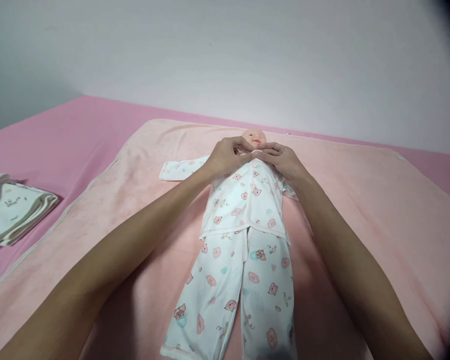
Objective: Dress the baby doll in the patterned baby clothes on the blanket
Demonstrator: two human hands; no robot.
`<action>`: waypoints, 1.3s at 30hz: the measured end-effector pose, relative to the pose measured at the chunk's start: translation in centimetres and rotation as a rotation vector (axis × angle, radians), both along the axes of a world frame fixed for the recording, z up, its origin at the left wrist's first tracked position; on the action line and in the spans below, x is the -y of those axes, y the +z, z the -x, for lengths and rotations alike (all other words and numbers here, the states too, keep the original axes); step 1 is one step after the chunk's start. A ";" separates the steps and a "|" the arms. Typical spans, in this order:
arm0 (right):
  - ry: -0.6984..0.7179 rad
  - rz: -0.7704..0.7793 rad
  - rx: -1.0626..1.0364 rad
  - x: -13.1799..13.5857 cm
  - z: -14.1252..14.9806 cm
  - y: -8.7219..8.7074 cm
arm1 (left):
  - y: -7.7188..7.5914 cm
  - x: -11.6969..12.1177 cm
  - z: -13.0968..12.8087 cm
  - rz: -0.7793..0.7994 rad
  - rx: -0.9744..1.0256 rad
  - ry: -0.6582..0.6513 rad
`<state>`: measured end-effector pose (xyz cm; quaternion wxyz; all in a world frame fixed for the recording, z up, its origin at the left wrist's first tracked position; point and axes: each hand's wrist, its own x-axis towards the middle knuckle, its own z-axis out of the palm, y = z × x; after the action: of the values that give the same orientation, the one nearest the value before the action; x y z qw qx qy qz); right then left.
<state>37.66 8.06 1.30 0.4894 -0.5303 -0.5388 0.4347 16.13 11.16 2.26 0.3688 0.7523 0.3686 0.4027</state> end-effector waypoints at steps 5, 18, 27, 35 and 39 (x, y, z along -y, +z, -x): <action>0.047 -0.042 0.075 0.3 -0.6 0.1 | -0.3 -0.5 0.3 0.045 0.019 -0.007; -0.055 -0.128 0.092 -0.8 0.8 -1.3 | -1.2 -0.6 -0.4 0.048 0.100 0.016; -0.097 -0.274 0.265 -0.1 1.1 -1.1 | -1.6 -0.5 -1.0 0.103 0.110 0.088; 0.012 -0.163 0.429 0.7 0.2 0.4 | -1.1 -0.6 -0.4 0.164 0.043 0.067; 0.016 -0.094 0.444 0.6 -0.2 0.4 | -0.9 -0.8 -0.2 0.220 0.029 0.057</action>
<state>37.83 7.51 1.71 0.3795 -0.5852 -0.6571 0.2860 16.38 11.92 1.32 0.4426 0.6908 0.4264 0.3809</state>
